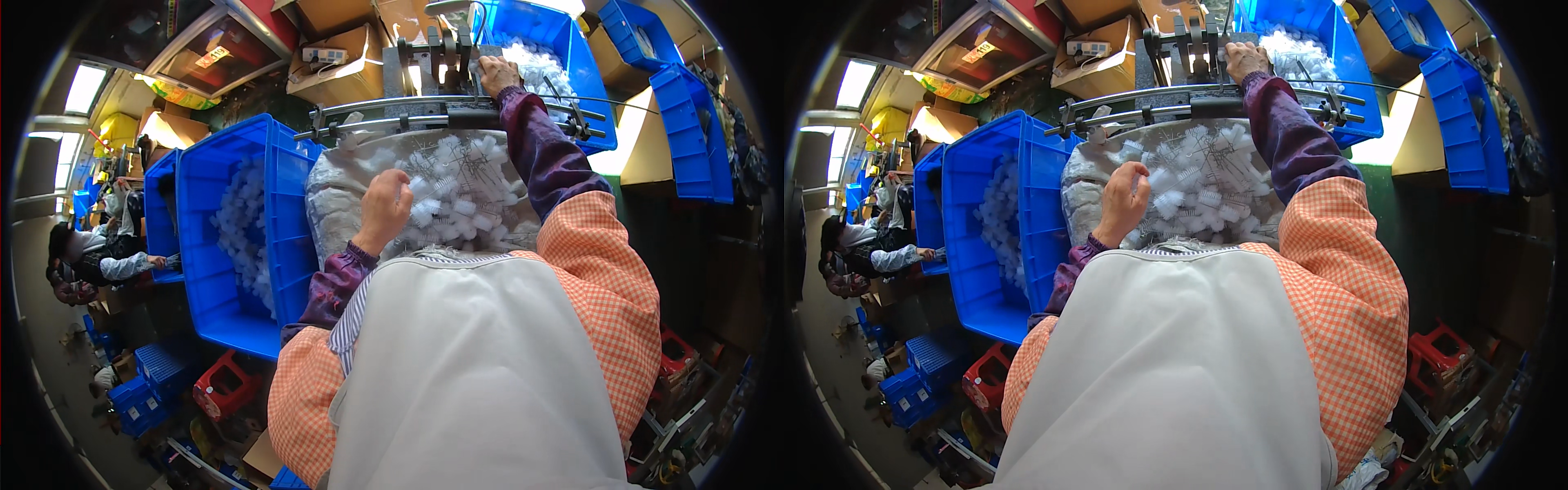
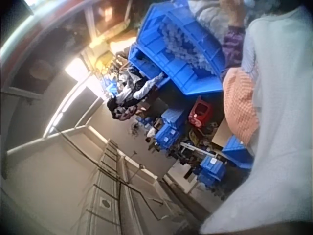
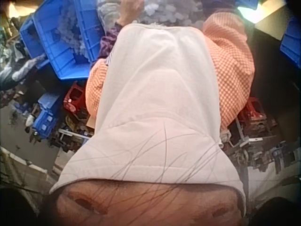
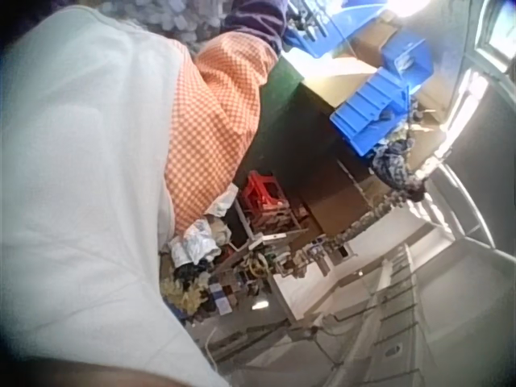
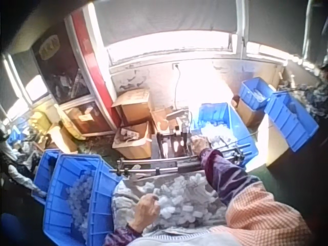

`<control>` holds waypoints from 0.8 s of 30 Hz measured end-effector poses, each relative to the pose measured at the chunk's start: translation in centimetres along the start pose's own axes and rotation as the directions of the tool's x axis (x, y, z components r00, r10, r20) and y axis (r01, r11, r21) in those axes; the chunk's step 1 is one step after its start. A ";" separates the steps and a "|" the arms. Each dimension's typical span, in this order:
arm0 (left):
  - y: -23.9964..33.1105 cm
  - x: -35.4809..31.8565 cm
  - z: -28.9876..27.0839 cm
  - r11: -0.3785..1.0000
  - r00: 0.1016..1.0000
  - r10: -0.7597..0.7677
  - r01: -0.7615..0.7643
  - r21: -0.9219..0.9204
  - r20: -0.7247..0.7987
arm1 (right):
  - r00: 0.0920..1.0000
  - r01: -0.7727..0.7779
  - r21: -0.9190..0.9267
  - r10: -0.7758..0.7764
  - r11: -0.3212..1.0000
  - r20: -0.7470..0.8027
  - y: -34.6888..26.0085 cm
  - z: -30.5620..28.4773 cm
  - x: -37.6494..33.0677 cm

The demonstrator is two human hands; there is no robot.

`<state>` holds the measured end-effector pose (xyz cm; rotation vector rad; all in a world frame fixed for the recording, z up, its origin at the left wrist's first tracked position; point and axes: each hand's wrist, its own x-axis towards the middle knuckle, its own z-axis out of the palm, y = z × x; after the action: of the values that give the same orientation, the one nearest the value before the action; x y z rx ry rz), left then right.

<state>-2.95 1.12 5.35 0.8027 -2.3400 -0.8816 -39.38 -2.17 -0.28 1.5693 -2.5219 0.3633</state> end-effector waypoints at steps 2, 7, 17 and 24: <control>-0.1 -0.2 -0.2 1.000 1.000 -0.014 0.014 0.004 -0.008 | 0.999 0.009 -0.031 -0.010 0.999 -0.035 0.0 -0.1 0.0; -0.6 -0.5 -0.4 1.000 0.999 -0.028 0.028 -0.005 -0.024 | 0.993 0.038 0.053 -0.032 0.998 -0.114 -0.4 -0.9 -0.5; -0.4 -0.4 -0.3 1.000 1.000 -0.019 0.019 0.003 -0.010 | 0.993 0.033 0.011 -0.032 0.999 -0.113 -0.4 -1.0 -0.6; -0.7 -0.7 -0.3 0.999 0.999 -0.033 0.033 0.004 -0.009 | 0.994 0.054 0.115 -0.043 0.992 -0.100 0.2 -0.2 -0.3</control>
<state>-2.05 1.09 4.89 0.8478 -2.3270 -0.8859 -39.39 -1.77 -0.24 1.6088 -2.4253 0.5772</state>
